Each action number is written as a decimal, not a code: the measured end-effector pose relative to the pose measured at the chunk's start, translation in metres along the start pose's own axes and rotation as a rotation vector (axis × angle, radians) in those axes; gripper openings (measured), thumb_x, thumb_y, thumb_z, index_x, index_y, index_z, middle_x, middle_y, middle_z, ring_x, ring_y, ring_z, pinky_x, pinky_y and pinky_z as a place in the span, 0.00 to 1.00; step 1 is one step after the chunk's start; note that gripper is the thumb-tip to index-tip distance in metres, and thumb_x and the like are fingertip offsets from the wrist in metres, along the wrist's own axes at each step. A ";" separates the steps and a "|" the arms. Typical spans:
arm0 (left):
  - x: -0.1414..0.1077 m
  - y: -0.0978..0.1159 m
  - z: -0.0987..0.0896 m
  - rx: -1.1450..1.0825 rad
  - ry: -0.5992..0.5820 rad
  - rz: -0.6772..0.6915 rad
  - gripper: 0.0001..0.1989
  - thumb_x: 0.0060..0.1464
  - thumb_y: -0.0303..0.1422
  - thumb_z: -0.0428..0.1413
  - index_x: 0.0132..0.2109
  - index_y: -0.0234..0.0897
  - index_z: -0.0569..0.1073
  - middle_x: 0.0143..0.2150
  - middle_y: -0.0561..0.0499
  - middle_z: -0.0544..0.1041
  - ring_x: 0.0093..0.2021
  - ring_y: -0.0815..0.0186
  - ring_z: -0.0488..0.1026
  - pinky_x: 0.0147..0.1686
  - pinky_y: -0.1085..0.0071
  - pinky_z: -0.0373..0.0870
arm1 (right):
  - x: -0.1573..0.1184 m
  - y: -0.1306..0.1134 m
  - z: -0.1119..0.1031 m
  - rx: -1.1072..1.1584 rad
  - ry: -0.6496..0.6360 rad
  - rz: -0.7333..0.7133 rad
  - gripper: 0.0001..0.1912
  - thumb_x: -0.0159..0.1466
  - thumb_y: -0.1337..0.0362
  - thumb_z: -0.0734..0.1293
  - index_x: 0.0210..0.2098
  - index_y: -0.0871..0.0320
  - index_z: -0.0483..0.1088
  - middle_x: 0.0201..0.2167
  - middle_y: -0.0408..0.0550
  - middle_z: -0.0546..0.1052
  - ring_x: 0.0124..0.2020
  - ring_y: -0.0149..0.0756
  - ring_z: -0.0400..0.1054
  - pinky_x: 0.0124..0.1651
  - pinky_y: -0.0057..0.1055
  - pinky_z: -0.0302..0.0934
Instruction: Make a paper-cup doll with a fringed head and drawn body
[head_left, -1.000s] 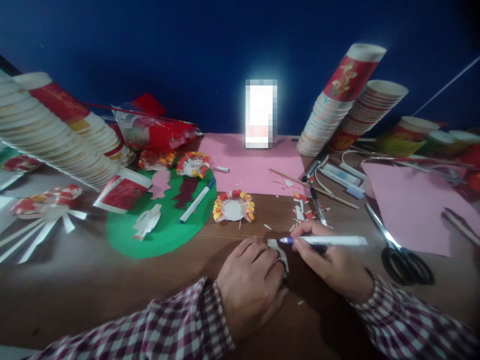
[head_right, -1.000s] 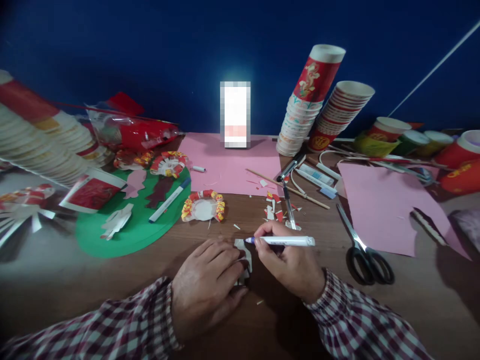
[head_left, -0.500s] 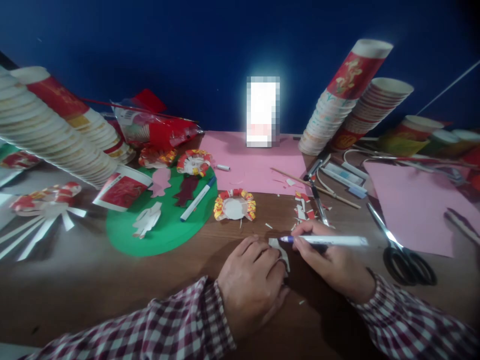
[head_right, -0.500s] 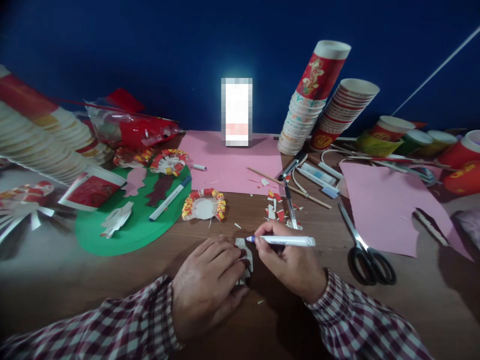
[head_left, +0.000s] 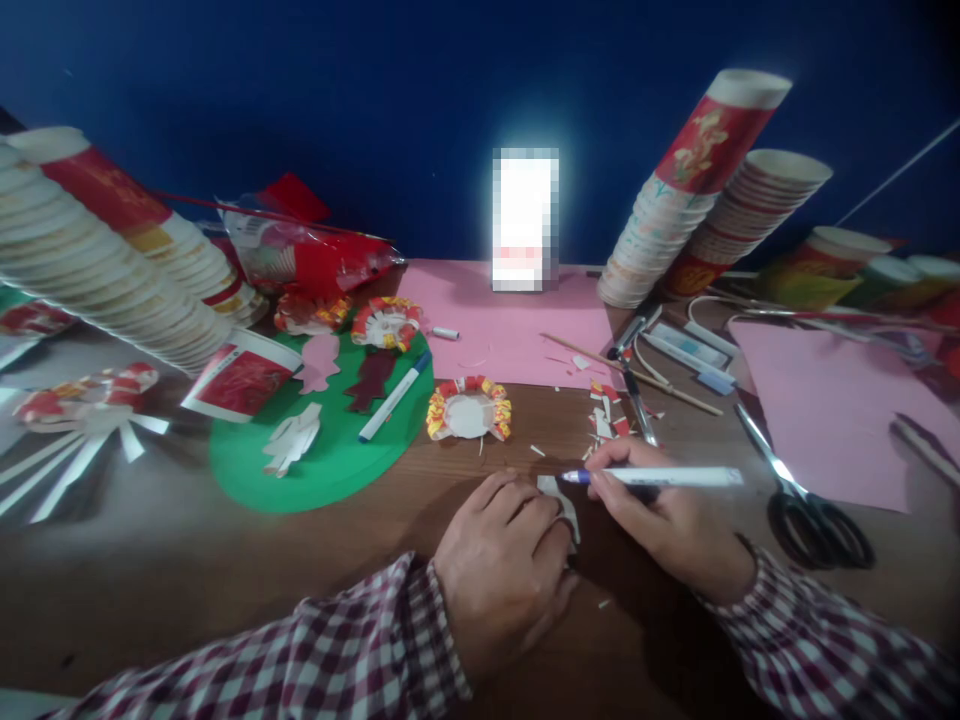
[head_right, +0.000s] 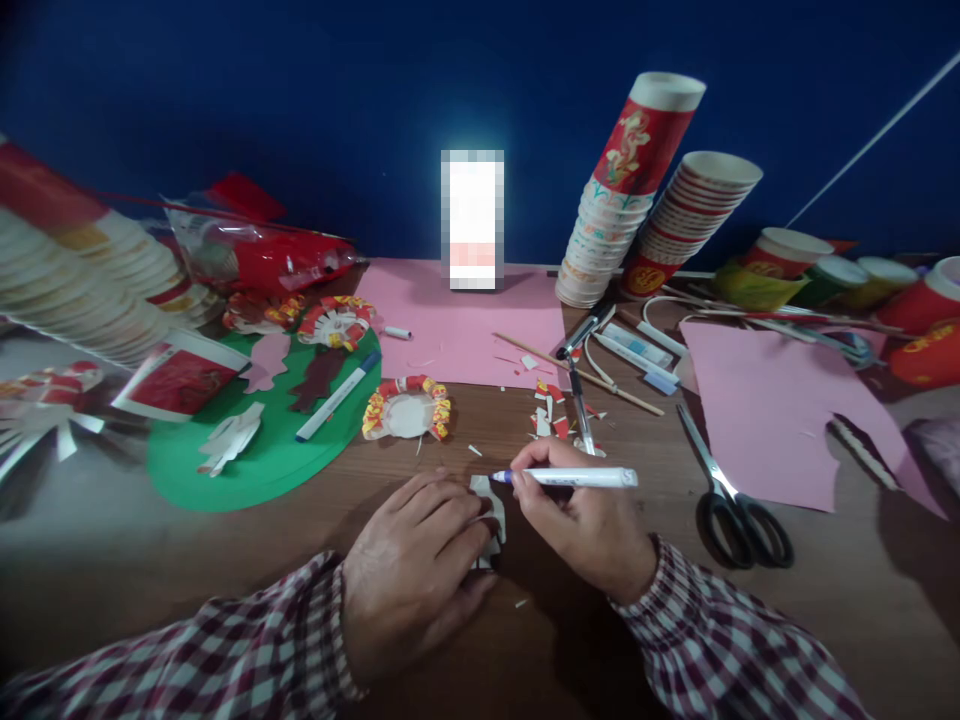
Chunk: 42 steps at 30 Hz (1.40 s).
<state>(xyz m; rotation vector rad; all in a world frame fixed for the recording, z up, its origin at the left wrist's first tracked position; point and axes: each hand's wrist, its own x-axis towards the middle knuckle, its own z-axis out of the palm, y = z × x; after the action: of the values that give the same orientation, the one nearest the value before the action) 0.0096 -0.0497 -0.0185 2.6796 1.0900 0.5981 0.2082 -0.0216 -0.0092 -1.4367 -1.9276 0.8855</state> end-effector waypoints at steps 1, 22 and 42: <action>0.000 0.000 0.000 -0.002 -0.001 0.001 0.12 0.57 0.37 0.52 0.43 0.33 0.71 0.43 0.48 0.73 0.47 0.58 0.68 0.56 0.56 0.61 | 0.000 0.000 0.000 -0.003 -0.005 -0.006 0.06 0.65 0.61 0.60 0.35 0.55 0.67 0.26 0.41 0.74 0.29 0.32 0.69 0.30 0.26 0.61; 0.001 -0.002 -0.002 0.006 0.004 0.017 0.10 0.56 0.36 0.52 0.42 0.34 0.71 0.42 0.47 0.73 0.47 0.56 0.68 0.56 0.54 0.62 | 0.001 -0.004 -0.001 0.072 0.036 0.024 0.07 0.66 0.60 0.60 0.35 0.56 0.66 0.26 0.43 0.74 0.26 0.31 0.69 0.28 0.26 0.63; 0.000 -0.004 -0.006 0.080 -0.022 0.003 0.10 0.55 0.35 0.52 0.43 0.35 0.70 0.40 0.50 0.74 0.46 0.62 0.68 0.59 0.59 0.58 | -0.001 -0.001 0.003 -0.085 0.154 -0.088 0.10 0.68 0.59 0.58 0.41 0.52 0.69 0.25 0.40 0.76 0.26 0.31 0.72 0.34 0.26 0.67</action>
<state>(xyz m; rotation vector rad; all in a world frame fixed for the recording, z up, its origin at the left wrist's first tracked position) 0.0048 -0.0469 -0.0146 2.7491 1.1278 0.5350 0.2056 -0.0230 -0.0101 -1.4135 -1.9159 0.6406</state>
